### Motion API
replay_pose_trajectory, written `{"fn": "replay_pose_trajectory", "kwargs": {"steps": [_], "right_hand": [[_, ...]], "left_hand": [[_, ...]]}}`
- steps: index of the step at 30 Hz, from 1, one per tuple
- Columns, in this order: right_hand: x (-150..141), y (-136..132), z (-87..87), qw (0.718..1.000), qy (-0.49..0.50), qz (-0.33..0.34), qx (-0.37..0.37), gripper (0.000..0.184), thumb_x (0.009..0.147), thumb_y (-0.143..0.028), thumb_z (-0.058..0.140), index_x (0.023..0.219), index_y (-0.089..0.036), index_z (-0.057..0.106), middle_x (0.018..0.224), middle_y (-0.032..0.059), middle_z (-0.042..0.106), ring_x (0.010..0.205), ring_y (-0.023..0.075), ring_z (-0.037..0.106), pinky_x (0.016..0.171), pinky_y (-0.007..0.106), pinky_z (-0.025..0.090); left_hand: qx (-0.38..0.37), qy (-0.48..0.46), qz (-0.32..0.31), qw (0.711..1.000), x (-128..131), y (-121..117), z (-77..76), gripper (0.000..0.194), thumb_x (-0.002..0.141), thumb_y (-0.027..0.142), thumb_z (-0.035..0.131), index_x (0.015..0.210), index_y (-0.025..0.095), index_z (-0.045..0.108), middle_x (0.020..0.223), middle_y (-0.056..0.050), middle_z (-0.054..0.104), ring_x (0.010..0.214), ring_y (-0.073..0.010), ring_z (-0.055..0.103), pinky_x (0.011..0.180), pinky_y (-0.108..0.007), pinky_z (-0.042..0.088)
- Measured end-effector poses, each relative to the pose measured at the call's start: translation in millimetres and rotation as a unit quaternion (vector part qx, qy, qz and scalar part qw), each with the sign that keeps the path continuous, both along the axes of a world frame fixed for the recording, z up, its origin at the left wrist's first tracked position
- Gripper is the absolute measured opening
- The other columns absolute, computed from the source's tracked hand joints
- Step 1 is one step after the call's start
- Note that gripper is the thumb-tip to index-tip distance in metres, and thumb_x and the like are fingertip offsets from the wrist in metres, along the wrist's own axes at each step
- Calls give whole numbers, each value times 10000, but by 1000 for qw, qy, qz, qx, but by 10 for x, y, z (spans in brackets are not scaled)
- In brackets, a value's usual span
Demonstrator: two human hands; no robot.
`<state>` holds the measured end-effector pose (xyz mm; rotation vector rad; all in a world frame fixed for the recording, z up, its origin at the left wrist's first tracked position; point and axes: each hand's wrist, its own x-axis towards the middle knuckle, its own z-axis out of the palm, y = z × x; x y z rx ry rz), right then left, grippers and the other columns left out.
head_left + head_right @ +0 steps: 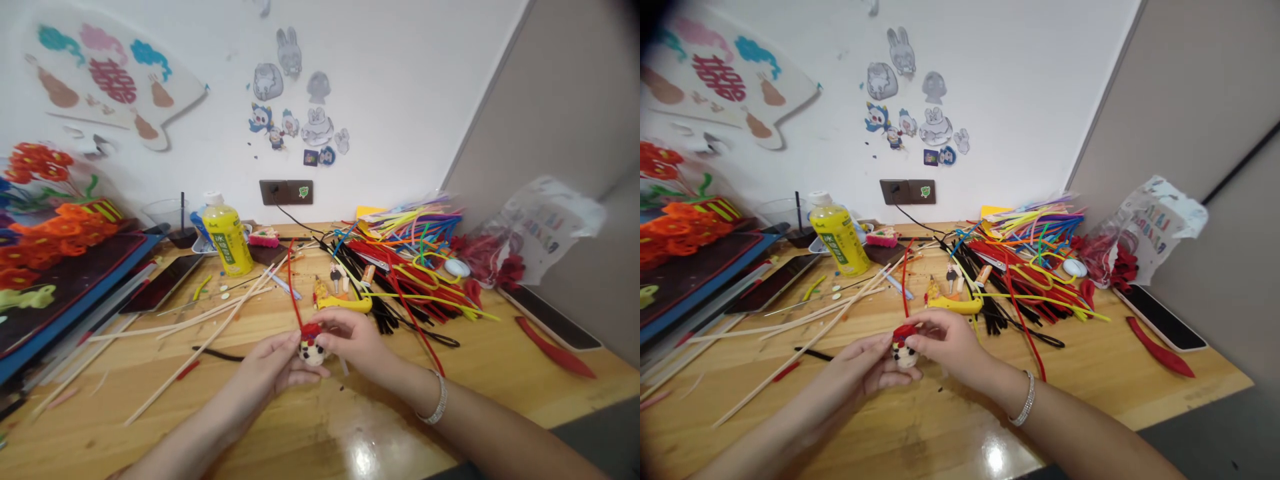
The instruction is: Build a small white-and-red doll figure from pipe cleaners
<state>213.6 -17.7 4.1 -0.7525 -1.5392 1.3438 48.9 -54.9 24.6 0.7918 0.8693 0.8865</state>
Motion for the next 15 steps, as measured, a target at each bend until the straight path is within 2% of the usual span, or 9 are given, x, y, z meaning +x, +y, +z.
{"fn": "replay_pose_trajectory", "kwargs": {"steps": [6, 15], "right_hand": [[30, 23, -12, 1000, -10, 18, 15, 246, 774, -355, 628, 959, -203, 687, 872, 46, 684, 789, 156, 633, 727, 305, 519], [16, 29, -26, 999, -4, 19, 28, 210, 773, -318, 633, 936, -202, 697, 888, 50, 685, 797, 153, 636, 729, 297, 520]], "left_hand": [[-8, -1, 7, 1000, -1, 12, -7, 349, 688, 407, 719, 895, 130, 680, 811, -64, 714, 697, -211, 694, 694, -300, 518], [2, 12, -5, 1000, -6, -10, -6, 321, 740, 393, 673, 896, 113, 667, 816, -78, 705, 687, -186, 673, 694, -299, 509]]}}
